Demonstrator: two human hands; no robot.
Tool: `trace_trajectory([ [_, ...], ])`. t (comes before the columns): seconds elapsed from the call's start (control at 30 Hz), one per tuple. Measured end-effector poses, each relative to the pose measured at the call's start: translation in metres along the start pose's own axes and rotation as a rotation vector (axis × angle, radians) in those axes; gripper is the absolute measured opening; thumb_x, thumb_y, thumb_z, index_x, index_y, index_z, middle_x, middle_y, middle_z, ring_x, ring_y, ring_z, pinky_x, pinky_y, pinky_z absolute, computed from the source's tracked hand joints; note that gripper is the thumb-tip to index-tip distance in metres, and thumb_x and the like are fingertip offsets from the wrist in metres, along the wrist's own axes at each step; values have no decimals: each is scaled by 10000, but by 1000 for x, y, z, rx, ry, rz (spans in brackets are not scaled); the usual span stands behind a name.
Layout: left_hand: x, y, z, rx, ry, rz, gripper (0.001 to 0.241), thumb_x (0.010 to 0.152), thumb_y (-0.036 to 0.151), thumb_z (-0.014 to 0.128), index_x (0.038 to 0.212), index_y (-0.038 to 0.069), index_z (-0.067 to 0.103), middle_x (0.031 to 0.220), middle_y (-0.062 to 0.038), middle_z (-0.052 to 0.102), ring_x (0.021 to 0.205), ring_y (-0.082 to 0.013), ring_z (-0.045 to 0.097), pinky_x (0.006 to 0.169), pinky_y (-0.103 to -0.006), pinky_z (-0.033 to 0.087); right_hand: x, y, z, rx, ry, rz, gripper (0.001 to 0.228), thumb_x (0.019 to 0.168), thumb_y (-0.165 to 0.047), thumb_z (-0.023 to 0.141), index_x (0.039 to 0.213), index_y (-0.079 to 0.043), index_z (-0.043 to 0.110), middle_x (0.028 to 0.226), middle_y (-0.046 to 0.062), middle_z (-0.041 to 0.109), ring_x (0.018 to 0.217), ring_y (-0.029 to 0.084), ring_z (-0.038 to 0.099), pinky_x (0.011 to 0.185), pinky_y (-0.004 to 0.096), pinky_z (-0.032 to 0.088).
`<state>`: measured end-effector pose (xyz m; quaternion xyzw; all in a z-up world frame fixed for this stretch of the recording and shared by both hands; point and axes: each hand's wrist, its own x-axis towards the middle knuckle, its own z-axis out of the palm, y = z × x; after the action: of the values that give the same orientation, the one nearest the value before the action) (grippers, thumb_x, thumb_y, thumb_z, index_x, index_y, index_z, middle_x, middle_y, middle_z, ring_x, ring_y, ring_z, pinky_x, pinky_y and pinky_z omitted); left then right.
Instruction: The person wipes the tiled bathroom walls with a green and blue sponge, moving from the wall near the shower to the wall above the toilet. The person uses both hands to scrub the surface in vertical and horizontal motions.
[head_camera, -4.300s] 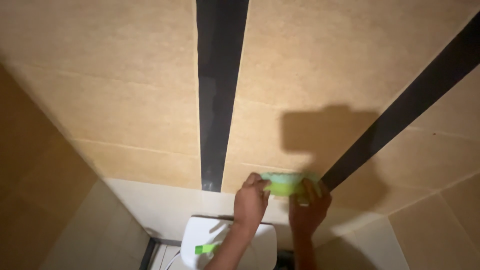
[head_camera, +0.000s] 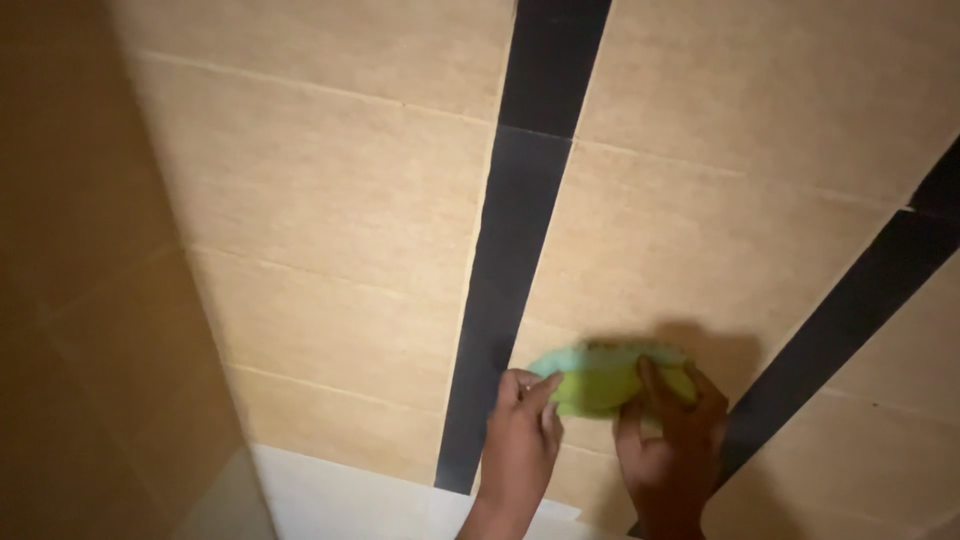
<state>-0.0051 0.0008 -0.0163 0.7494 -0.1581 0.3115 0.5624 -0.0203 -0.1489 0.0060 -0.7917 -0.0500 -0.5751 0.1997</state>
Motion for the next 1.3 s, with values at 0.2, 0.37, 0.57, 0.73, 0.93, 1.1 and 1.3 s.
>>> trace_trajectory([
  [0.2, 16, 34, -14, -32, -128, 10, 420, 841, -62, 624, 1224, 75, 724, 1098, -156, 607, 938, -351, 680, 800, -429, 556, 13, 67, -27, -214, -150, -412, 283, 727, -109, 781, 988, -184, 701, 1236, 141, 716, 1251, 391, 557, 1070, 474, 459],
  [0.37, 27, 42, 10, -71, -92, 62, 372, 876, -72, 622, 1208, 59, 730, 1130, -156, 606, 920, -355, 675, 778, -444, 537, 34, 28, -34, -131, 31, -182, 434, 848, -69, 777, 1275, -65, 701, 1314, 180, 642, 1275, 365, 581, 1091, 431, 506],
  [0.57, 22, 26, 27, -49, -33, 100, 365, 849, -104, 606, 1144, 48, 757, 996, -154, 616, 862, -337, 674, 747, -428, 548, 25, 24, -29, -204, -29, 33, 452, 774, -80, 794, 1224, -121, 763, 1300, 180, 636, 1194, 347, 635, 989, 416, 546],
  [0.73, 26, 38, 21, 13, -79, 79, 368, 835, -90, 627, 1143, 60, 760, 982, -159, 600, 839, -347, 663, 735, -437, 543, 26, 42, -38, -190, -7, -9, 407, 791, -108, 781, 1197, -112, 763, 1262, 168, 646, 1141, 348, 666, 963, 403, 553],
  [0.93, 40, 74, 17, -71, -150, 130, 358, 870, -56, 628, 1189, 60, 740, 1086, -157, 626, 922, -348, 697, 764, -433, 557, 66, 29, -78, 178, -85, -49, 461, 808, -53, 795, 1252, -54, 670, 1241, 130, 694, 1083, 246, 695, 969, 347, 566],
  [1.1, 41, 55, 44, -237, -97, 162, 243, 992, -15, 590, 1206, 48, 684, 1153, -140, 681, 1000, -335, 732, 829, -402, 589, 47, 47, -53, 372, 58, 88, 514, 821, -61, 730, 1316, -56, 591, 1283, 122, 665, 1148, 237, 680, 983, 298, 561],
  [1.3, 32, 46, 51, -14, -137, 158, 353, 900, -55, 589, 1177, 99, 744, 1115, -144, 666, 863, -368, 711, 737, -452, 573, 30, 55, -55, -288, 26, -31, 375, 819, -137, 836, 1187, -101, 772, 1248, 181, 706, 1011, 292, 712, 867, 338, 583],
])
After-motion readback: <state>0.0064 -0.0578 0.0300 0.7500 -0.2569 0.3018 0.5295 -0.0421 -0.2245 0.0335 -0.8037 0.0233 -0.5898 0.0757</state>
